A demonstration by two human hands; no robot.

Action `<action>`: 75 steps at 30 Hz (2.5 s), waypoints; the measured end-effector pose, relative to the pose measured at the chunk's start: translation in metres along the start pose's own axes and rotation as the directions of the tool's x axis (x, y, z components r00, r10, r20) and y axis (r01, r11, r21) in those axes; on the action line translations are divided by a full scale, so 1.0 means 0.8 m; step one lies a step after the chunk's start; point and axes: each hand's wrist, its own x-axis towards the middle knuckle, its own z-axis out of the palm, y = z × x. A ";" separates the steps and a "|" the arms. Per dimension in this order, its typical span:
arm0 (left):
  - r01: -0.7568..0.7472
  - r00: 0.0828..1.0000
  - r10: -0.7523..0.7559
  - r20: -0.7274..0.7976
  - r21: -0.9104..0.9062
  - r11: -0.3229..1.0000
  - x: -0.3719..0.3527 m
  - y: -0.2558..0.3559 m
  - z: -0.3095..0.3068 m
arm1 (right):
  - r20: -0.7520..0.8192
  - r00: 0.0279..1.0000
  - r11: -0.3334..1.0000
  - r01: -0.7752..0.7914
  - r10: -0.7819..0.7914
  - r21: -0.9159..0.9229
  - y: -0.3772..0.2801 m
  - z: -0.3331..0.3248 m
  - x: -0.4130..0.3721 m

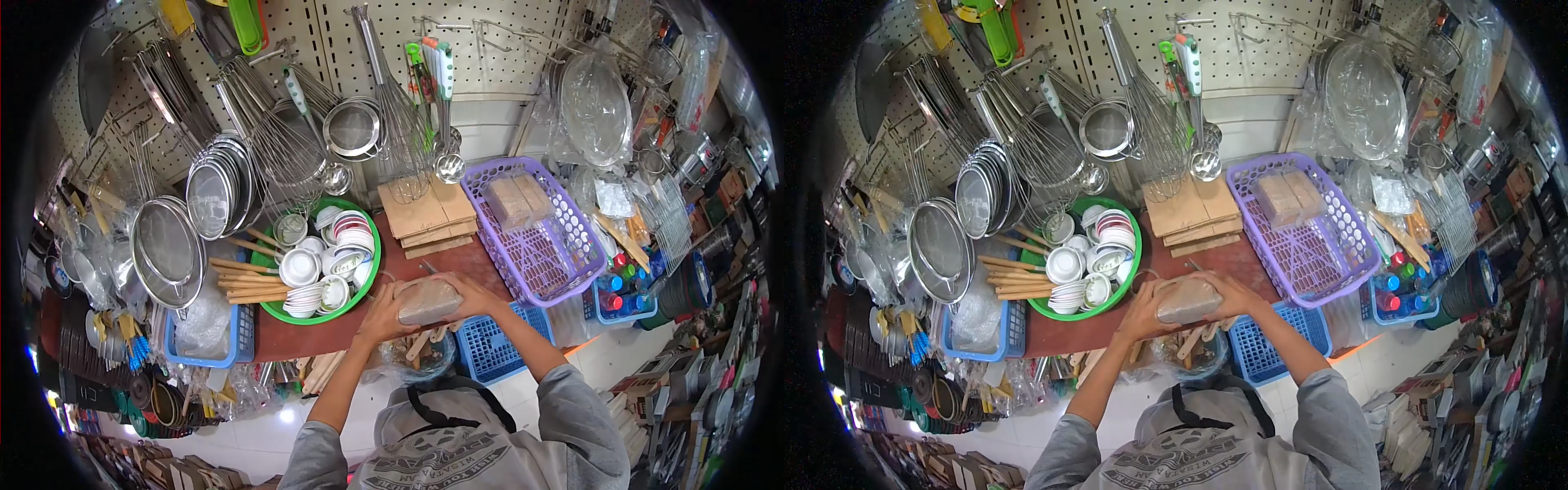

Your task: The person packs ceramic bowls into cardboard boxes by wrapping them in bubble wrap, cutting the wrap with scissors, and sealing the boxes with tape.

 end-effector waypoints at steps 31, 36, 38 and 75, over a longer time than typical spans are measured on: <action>-0.708 0.659 0.740 -0.130 0.224 0.670 0.146 0.113 0.016 | 0.262 0.749 0.195 -0.462 0.609 0.865 -0.080 -0.156 -0.180; -0.648 0.758 0.648 -0.074 0.021 0.761 0.192 0.156 -0.020 | 0.282 0.727 0.219 -0.511 0.627 0.831 -0.052 -0.190 -0.176; -0.622 0.782 0.620 -0.062 -0.044 0.782 0.212 0.166 -0.028 | 0.296 0.696 0.287 -0.591 0.654 0.754 -0.015 -0.201 -0.175; 0.050 0.994 -0.058 -0.089 -0.095 0.994 0.361 0.167 0.062 | 0.064 0.892 0.697 -0.392 0.448 0.601 0.145 -0.256 -0.101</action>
